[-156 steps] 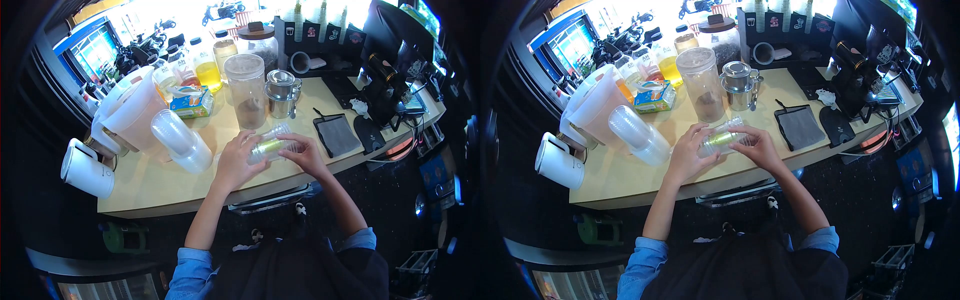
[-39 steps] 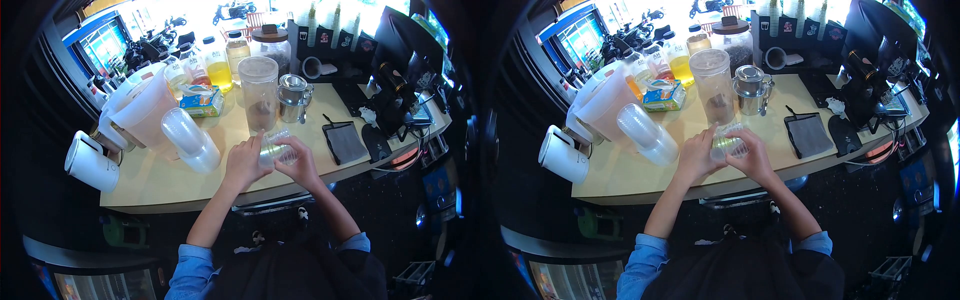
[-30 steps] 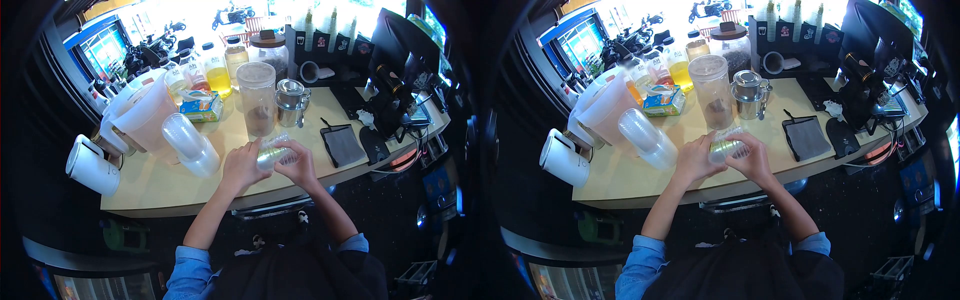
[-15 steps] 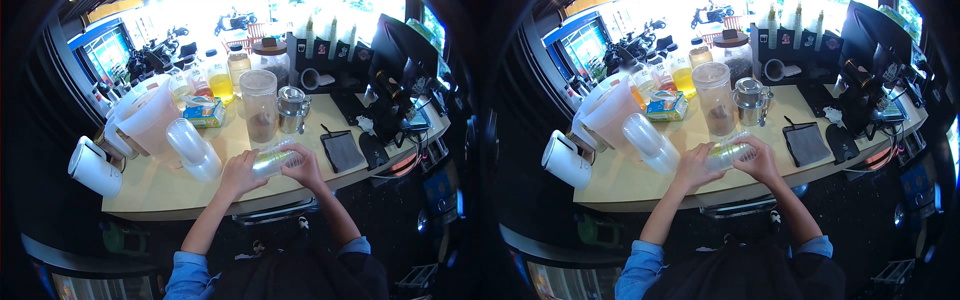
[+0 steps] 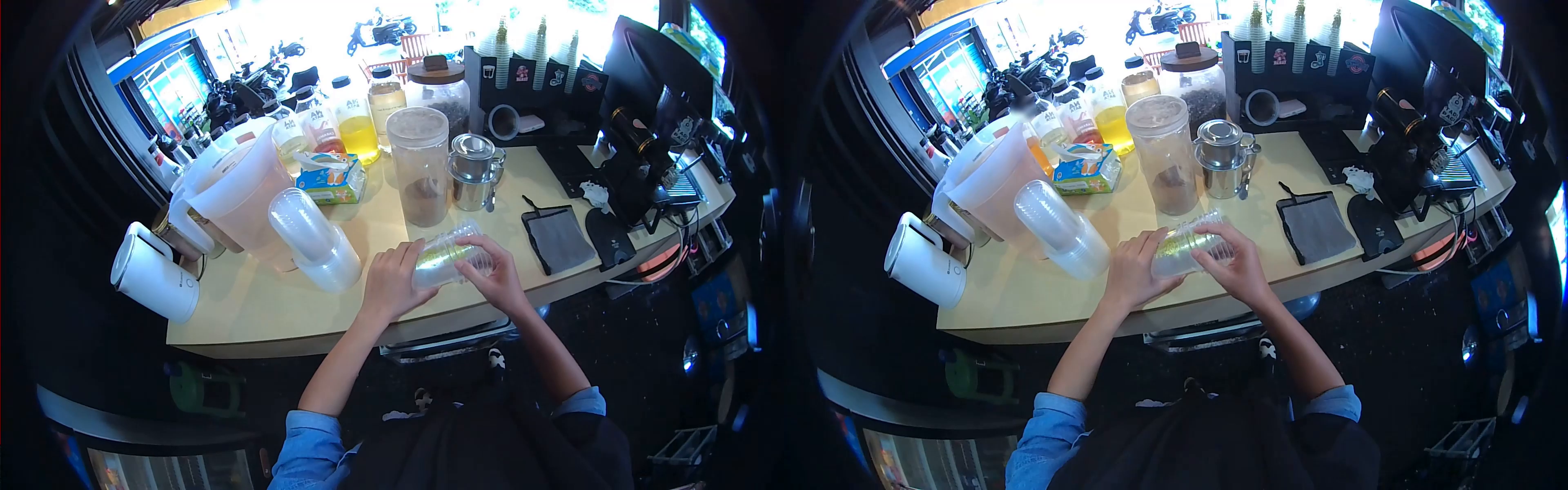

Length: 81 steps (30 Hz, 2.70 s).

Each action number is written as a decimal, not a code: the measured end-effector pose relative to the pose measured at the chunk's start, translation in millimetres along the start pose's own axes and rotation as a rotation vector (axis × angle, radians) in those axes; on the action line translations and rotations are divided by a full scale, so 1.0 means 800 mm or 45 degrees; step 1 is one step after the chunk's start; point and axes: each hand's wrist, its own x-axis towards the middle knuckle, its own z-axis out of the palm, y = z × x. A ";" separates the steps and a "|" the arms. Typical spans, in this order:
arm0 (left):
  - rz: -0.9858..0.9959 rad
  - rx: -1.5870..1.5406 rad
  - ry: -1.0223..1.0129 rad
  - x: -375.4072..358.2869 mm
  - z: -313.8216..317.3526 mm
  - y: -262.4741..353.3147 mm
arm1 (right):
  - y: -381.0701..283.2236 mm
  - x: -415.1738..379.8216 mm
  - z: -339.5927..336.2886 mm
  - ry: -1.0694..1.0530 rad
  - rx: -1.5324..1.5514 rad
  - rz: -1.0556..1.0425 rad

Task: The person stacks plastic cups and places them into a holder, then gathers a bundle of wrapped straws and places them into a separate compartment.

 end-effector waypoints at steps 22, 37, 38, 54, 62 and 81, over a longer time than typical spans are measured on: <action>-0.022 -0.044 0.101 -0.005 0.005 0.008 | 0.014 -0.008 0.024 0.015 -0.331 -0.309; -0.457 -0.706 0.048 -0.034 0.025 -0.011 | 0.027 -0.025 0.030 0.092 -0.182 -0.108; -0.451 -0.683 0.059 -0.034 0.027 -0.009 | 0.026 -0.025 0.029 0.104 -0.163 -0.099; 0.020 -1.140 0.626 0.133 -0.050 0.104 | -0.032 0.053 -0.100 0.075 0.012 -0.326; 0.006 -1.417 0.602 0.319 -0.038 0.155 | -0.047 0.197 -0.181 0.044 0.481 -0.391; -0.029 -0.198 0.521 0.711 -0.031 0.023 | -0.052 0.363 -0.285 0.014 -0.199 -0.393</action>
